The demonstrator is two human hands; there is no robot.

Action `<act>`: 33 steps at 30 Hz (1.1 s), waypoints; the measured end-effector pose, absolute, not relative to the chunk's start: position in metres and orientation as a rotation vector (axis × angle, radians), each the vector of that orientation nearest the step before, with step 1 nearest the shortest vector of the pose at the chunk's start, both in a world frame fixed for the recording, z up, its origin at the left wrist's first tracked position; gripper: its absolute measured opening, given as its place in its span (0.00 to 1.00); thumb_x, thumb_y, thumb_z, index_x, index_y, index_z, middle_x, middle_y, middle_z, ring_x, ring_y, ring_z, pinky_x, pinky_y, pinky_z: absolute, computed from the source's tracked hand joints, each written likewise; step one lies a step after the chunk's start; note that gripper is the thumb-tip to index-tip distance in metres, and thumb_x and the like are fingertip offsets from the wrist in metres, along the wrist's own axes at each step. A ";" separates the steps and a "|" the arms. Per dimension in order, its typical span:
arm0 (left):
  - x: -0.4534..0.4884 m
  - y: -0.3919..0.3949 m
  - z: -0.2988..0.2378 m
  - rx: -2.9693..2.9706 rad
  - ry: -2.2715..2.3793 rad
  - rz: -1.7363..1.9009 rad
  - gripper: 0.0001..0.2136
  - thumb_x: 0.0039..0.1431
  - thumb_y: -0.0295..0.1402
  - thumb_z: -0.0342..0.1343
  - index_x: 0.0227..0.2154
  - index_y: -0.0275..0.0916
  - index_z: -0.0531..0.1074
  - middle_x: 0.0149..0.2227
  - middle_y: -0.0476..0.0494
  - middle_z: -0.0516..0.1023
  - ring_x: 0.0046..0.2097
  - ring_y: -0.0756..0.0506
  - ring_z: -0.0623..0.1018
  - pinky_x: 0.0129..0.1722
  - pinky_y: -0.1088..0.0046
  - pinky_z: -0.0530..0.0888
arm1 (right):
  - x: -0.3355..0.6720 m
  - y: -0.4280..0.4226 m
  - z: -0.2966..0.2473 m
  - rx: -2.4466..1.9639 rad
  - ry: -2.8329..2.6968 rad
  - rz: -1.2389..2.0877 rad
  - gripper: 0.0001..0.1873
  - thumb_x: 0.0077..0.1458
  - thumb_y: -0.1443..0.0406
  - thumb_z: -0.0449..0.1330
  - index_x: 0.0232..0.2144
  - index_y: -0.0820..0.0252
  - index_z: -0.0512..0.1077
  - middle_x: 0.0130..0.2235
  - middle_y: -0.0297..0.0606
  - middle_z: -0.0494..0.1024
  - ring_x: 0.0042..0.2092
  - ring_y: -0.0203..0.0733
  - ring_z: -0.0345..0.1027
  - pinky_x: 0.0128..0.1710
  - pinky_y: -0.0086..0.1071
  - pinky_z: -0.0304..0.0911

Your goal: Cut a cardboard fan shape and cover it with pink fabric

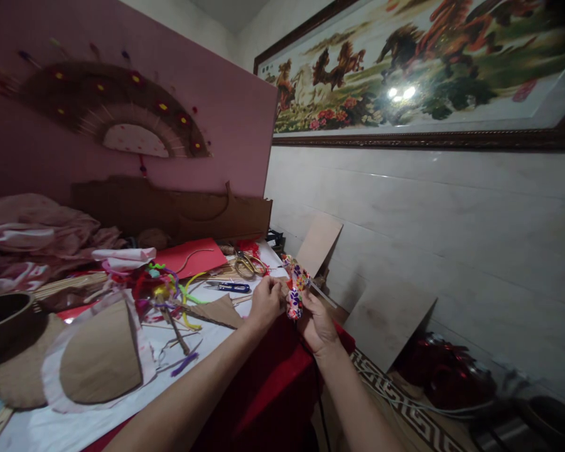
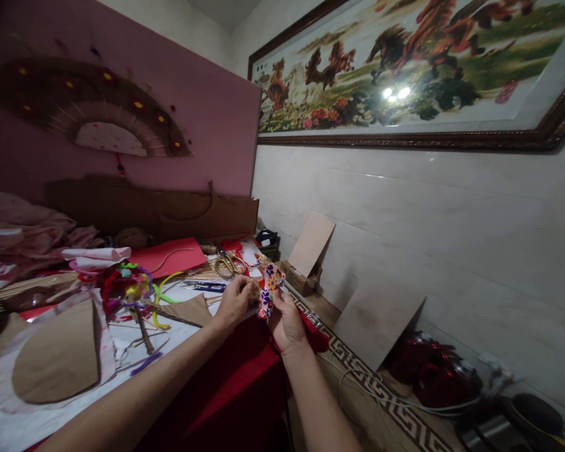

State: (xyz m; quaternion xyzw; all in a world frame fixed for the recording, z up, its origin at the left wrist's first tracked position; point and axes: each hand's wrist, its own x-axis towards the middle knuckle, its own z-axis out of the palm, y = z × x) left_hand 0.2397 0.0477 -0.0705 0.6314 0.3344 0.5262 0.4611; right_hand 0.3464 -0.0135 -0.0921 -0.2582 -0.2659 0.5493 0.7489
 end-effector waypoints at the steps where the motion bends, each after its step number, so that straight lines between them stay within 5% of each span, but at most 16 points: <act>1: 0.239 0.049 -0.070 1.557 0.816 1.296 0.04 0.47 0.30 0.51 0.21 0.39 0.67 0.21 0.51 0.68 0.28 0.49 0.68 0.31 0.73 0.65 | 0.347 -0.014 -0.092 -0.570 -0.575 1.197 0.11 0.45 0.69 0.65 0.35 0.62 0.74 0.30 0.34 0.77 0.29 0.35 0.69 0.33 0.29 0.67; 8: 0.242 0.049 -0.073 1.577 0.671 1.196 0.06 0.42 0.34 0.56 0.20 0.36 0.71 0.21 0.49 0.72 0.25 0.49 0.69 0.28 0.74 0.66 | 0.345 -0.014 -0.088 -0.571 -0.576 1.162 0.12 0.45 0.68 0.65 0.36 0.59 0.74 0.35 0.36 0.79 0.36 0.40 0.72 0.38 0.34 0.68; 20: 0.235 0.052 -0.067 1.745 0.720 1.123 0.05 0.49 0.32 0.50 0.21 0.38 0.65 0.21 0.51 0.67 0.26 0.51 0.65 0.28 0.75 0.62 | 0.344 -0.015 -0.088 -0.571 -0.590 1.135 0.14 0.45 0.67 0.65 0.38 0.59 0.74 0.35 0.35 0.79 0.35 0.38 0.71 0.38 0.32 0.68; 33: 0.225 0.056 -0.065 1.981 0.554 0.612 0.09 0.46 0.35 0.53 0.15 0.38 0.67 0.15 0.54 0.62 0.18 0.53 0.59 0.18 0.75 0.54 | 0.345 -0.016 -0.086 -0.558 -0.588 1.099 0.15 0.43 0.67 0.66 0.38 0.56 0.73 0.36 0.35 0.79 0.38 0.42 0.72 0.39 0.37 0.69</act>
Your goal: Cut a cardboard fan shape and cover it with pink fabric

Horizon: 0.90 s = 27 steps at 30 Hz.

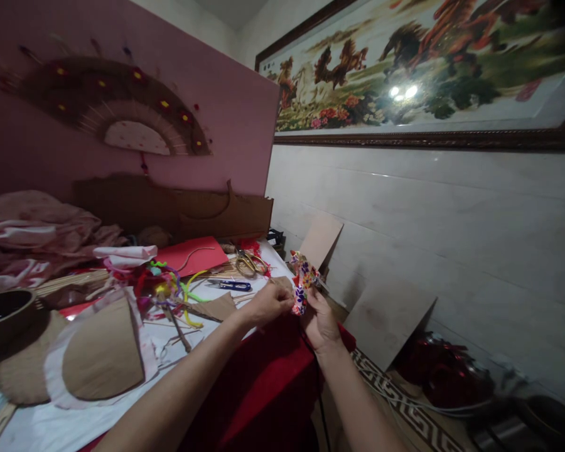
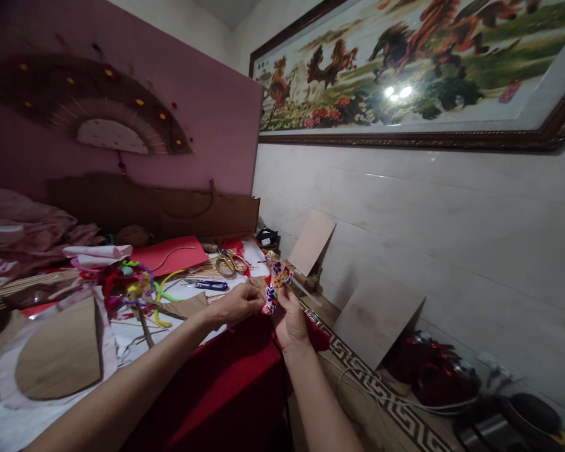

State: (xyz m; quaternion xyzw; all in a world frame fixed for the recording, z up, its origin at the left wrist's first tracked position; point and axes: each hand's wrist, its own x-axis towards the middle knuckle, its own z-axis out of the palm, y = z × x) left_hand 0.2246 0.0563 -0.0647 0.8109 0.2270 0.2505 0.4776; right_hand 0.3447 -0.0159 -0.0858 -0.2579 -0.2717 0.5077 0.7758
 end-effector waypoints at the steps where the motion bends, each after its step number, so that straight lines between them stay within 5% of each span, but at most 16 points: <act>1: 0.226 0.056 -0.064 1.993 0.566 0.633 0.09 0.46 0.33 0.53 0.15 0.38 0.66 0.15 0.54 0.61 0.19 0.53 0.58 0.19 0.75 0.53 | 0.345 -0.016 -0.086 -0.558 -0.585 1.102 0.15 0.43 0.67 0.66 0.37 0.56 0.73 0.36 0.35 0.79 0.38 0.42 0.72 0.39 0.37 0.68; 12: 0.218 0.073 -0.057 1.985 0.637 0.772 0.13 0.52 0.34 0.46 0.15 0.39 0.62 0.15 0.52 0.62 0.20 0.52 0.61 0.22 0.75 0.58 | 0.349 -0.015 -0.086 -0.572 -0.490 1.050 0.11 0.44 0.68 0.66 0.34 0.57 0.73 0.31 0.32 0.77 0.30 0.35 0.70 0.31 0.29 0.67; 18: 0.219 0.061 -0.057 2.109 0.514 0.696 0.04 0.36 0.28 0.62 0.19 0.39 0.73 0.18 0.53 0.70 0.23 0.50 0.66 0.24 0.76 0.60 | 0.347 -0.015 -0.085 -0.540 -0.457 1.065 0.12 0.43 0.68 0.66 0.34 0.57 0.73 0.33 0.32 0.78 0.34 0.37 0.71 0.36 0.32 0.68; 27: 0.216 0.047 -0.050 2.148 0.444 0.756 0.08 0.41 0.24 0.56 0.12 0.40 0.70 0.16 0.50 0.68 0.21 0.51 0.63 0.25 0.75 0.60 | 0.352 -0.013 -0.090 -0.580 -0.448 1.055 0.11 0.44 0.67 0.66 0.34 0.58 0.73 0.31 0.32 0.77 0.31 0.35 0.70 0.31 0.28 0.67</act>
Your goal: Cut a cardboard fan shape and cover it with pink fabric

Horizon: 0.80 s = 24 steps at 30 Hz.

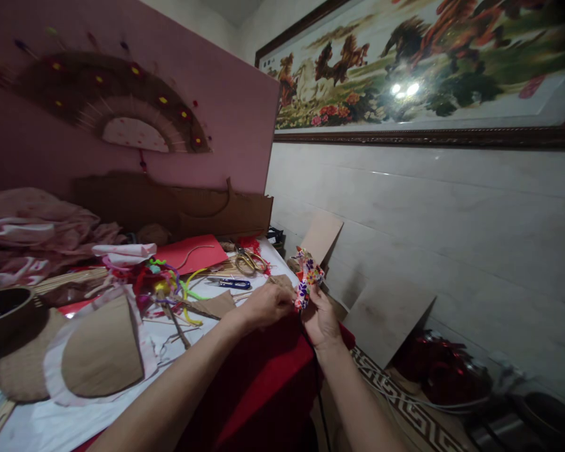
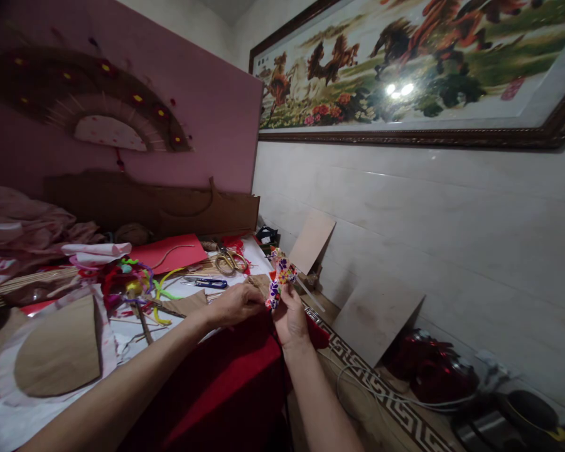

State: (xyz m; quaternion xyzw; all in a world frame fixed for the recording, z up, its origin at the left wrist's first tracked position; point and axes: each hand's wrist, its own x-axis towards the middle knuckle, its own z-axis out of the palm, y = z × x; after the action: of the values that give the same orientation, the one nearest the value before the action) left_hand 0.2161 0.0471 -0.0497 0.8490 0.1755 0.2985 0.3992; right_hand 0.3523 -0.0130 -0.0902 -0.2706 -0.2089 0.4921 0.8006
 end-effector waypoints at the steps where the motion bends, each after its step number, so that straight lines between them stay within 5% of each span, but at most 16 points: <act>1: 0.215 0.047 -0.049 2.128 0.442 0.750 0.07 0.41 0.25 0.56 0.13 0.40 0.71 0.16 0.51 0.68 0.21 0.51 0.64 0.25 0.75 0.60 | 0.352 -0.013 -0.091 -0.582 -0.449 1.056 0.11 0.45 0.67 0.66 0.34 0.57 0.73 0.31 0.32 0.77 0.31 0.35 0.70 0.31 0.29 0.67; 12: 0.214 0.075 -0.050 1.882 0.669 1.066 0.18 0.54 0.43 0.45 0.19 0.36 0.70 0.19 0.48 0.69 0.24 0.50 0.68 0.26 0.75 0.64 | 0.350 -0.012 -0.088 -0.547 -0.424 1.010 0.11 0.44 0.69 0.66 0.33 0.56 0.73 0.32 0.30 0.77 0.32 0.33 0.70 0.34 0.27 0.67; 20: 0.214 0.089 -0.072 2.022 0.893 1.142 0.03 0.43 0.29 0.57 0.19 0.38 0.74 0.19 0.49 0.71 0.25 0.49 0.68 0.28 0.73 0.62 | 0.347 -0.013 -0.085 -0.545 -0.379 1.004 0.14 0.40 0.70 0.68 0.32 0.55 0.72 0.32 0.30 0.78 0.34 0.35 0.72 0.36 0.30 0.67; 24: 0.212 0.088 -0.075 2.114 0.903 1.141 0.08 0.40 0.21 0.54 0.20 0.39 0.75 0.25 0.47 0.74 0.30 0.47 0.71 0.32 0.72 0.64 | 0.344 -0.016 -0.081 -0.549 -0.354 1.015 0.12 0.42 0.70 0.66 0.32 0.55 0.71 0.31 0.30 0.78 0.33 0.35 0.72 0.35 0.29 0.67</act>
State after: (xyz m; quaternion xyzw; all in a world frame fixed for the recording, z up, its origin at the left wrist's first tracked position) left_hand 0.2121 0.0878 -0.0750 0.7898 0.3376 0.4265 0.2836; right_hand 0.3440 -0.0163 -0.0810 -0.2581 -0.1663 0.4774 0.8233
